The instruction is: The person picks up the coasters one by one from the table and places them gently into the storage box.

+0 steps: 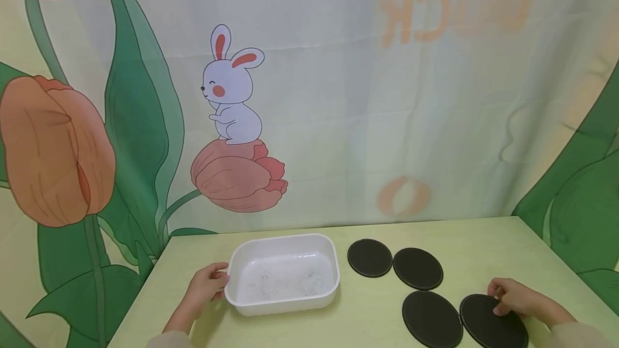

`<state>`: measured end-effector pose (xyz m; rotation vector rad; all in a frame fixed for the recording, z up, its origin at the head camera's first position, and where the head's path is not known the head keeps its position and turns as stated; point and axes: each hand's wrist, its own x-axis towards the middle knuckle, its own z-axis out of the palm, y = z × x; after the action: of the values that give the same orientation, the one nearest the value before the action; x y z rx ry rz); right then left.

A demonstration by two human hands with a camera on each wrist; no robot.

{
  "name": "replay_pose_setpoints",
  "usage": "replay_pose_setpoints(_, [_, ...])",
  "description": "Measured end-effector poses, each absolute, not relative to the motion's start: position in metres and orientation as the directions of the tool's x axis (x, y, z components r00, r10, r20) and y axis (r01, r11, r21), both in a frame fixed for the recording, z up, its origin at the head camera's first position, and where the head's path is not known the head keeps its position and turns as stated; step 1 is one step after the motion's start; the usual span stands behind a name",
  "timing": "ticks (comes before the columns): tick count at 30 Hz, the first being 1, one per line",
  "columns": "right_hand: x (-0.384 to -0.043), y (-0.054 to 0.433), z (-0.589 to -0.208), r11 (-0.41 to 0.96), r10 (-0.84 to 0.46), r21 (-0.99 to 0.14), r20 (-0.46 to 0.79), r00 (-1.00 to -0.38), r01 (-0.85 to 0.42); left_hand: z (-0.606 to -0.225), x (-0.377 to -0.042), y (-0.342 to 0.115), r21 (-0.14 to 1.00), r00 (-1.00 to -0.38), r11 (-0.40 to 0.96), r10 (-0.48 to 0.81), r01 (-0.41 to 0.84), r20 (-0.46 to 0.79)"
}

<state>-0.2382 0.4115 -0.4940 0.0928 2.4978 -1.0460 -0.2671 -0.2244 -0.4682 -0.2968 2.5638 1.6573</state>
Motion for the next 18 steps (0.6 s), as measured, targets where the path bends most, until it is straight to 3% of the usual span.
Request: replay_pose_setpoints(18, [-0.2380, 0.4112, -0.4913, 0.740, -0.111, -0.645, -0.396, -0.911, 0.190, -0.4674, -0.2686, -0.2236, 0.894, -0.980, 0.402, -0.113, -0.198, -0.166])
